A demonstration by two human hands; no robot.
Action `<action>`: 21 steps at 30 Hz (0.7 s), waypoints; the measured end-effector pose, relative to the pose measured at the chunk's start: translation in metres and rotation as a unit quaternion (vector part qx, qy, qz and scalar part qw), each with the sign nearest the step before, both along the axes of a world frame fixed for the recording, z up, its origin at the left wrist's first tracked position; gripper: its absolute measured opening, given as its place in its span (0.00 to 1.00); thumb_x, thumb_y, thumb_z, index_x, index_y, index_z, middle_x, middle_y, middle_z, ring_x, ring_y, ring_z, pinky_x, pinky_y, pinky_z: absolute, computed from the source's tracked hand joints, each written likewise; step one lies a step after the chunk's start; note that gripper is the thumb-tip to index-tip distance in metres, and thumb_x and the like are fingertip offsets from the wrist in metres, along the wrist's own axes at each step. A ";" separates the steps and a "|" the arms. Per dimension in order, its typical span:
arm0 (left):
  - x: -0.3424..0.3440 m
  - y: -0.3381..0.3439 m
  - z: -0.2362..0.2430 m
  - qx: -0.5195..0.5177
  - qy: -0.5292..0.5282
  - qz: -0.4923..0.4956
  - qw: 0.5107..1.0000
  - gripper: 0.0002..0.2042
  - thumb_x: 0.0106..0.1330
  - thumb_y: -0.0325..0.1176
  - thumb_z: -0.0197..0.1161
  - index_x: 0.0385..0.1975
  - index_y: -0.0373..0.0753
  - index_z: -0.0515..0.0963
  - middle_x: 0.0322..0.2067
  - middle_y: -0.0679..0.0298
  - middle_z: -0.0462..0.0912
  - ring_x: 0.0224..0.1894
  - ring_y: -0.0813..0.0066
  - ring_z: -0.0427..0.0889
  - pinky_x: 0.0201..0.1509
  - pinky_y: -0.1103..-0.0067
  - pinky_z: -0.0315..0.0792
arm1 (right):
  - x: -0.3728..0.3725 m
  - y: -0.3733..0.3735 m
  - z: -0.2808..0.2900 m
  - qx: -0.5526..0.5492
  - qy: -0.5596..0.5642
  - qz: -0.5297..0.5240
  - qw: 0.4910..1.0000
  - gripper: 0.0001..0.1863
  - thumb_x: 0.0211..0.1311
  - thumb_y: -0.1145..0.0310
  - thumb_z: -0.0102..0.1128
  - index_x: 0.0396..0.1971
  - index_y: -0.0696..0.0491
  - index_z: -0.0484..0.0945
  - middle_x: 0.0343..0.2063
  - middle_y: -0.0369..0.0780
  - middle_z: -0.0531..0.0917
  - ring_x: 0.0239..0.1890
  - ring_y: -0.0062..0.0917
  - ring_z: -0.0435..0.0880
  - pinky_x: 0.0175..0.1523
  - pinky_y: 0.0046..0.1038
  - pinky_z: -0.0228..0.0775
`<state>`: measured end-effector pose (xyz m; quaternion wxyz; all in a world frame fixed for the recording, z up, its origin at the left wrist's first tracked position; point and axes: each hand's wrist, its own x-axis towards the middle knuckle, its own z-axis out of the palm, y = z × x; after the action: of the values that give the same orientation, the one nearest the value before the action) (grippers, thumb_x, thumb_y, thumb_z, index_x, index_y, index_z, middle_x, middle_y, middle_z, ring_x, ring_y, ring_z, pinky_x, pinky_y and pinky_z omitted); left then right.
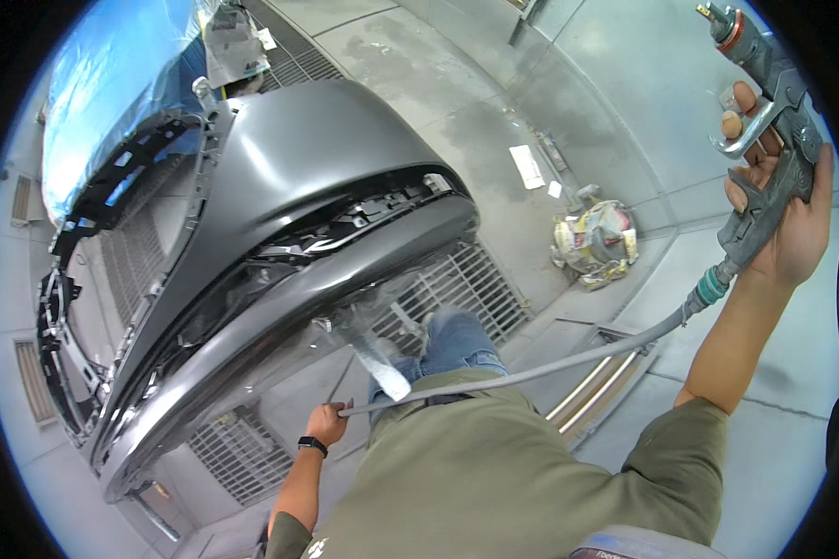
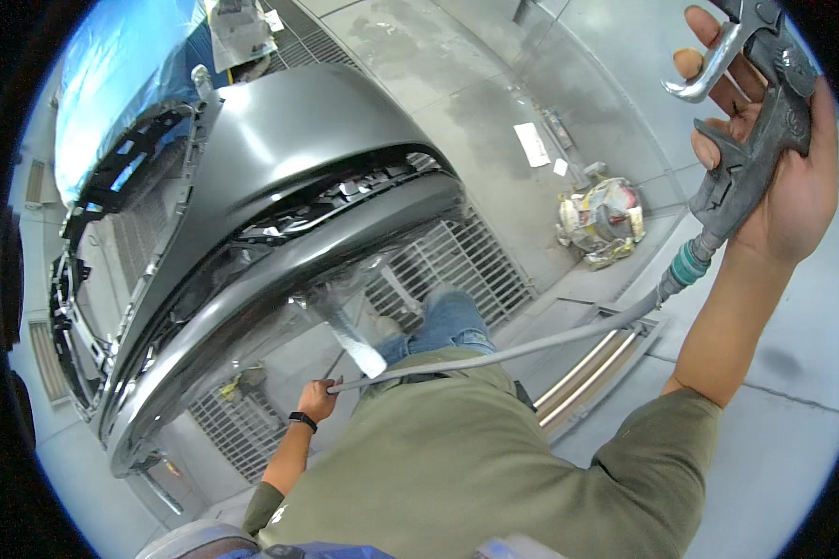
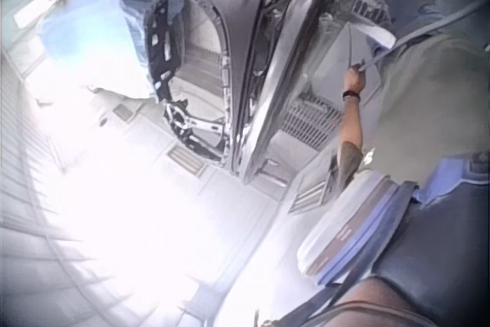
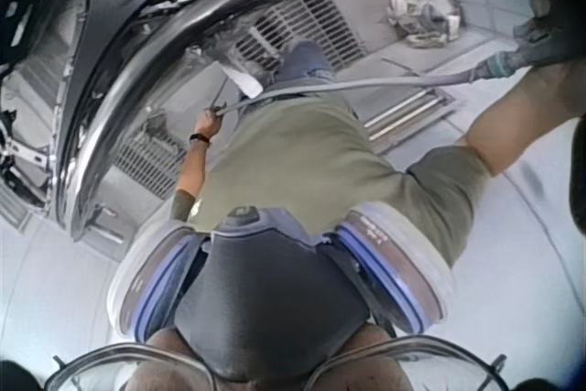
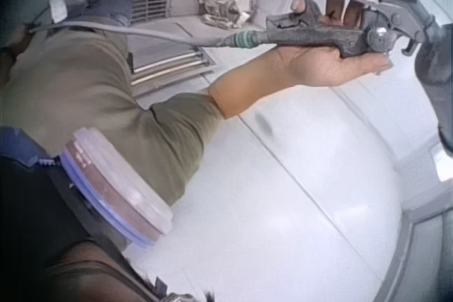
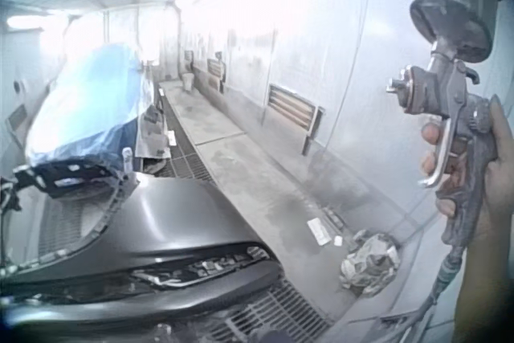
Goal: The person wipes a car bumper with a cloth, then uses a spray gun to apply paint to the bumper in a paint booth. The bumper is mounted on a stand, and the person moves around it to cover different areas.
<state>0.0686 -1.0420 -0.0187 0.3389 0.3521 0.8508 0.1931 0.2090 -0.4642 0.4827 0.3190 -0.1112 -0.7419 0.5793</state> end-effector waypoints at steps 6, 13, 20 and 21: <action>0.052 0.014 -0.017 0.106 0.061 0.064 0.990 0.08 0.63 0.36 0.65 0.26 0.39 0.82 0.24 0.49 0.82 0.31 0.43 0.80 0.34 0.56 0.74 | -0.043 0.044 -0.002 0.093 -0.004 -0.095 0.991 0.34 0.78 0.46 0.25 0.66 0.57 0.66 0.65 0.55 0.71 0.52 0.26 0.83 0.26 0.16 0.74; 0.124 0.128 -0.018 0.037 0.129 0.200 0.971 0.11 0.66 0.40 0.65 0.30 0.38 0.84 0.26 0.48 0.84 0.31 0.42 0.82 0.36 0.57 0.75 | -0.134 0.172 -0.061 -0.047 0.069 0.155 0.984 0.40 0.71 0.36 0.38 0.66 0.55 0.65 0.65 0.56 0.70 0.58 0.37 0.82 0.27 0.17 0.76; 0.156 0.295 0.034 -0.099 -0.032 0.332 0.938 0.17 0.69 0.45 0.60 0.26 0.38 0.84 0.26 0.43 0.81 0.34 0.37 0.79 0.37 0.54 0.73 | -0.198 0.316 -0.097 -0.004 0.044 0.308 0.950 0.35 0.66 0.53 0.61 0.66 0.58 0.64 0.62 0.56 0.72 0.56 0.40 0.82 0.29 0.19 0.78; 0.161 0.310 0.038 -0.107 -0.031 0.351 0.930 0.17 0.70 0.46 0.60 0.26 0.39 0.84 0.26 0.43 0.81 0.34 0.37 0.79 0.36 0.53 0.72 | -0.206 0.327 -0.098 0.007 0.062 0.331 0.942 0.32 0.68 0.59 0.60 0.66 0.59 0.64 0.62 0.56 0.73 0.56 0.39 0.83 0.30 0.19 0.78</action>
<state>0.2292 -0.7321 0.0196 0.3114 -0.0137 0.9248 0.2181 0.0029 -0.1374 0.3849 0.1557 0.1789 -0.7195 0.6527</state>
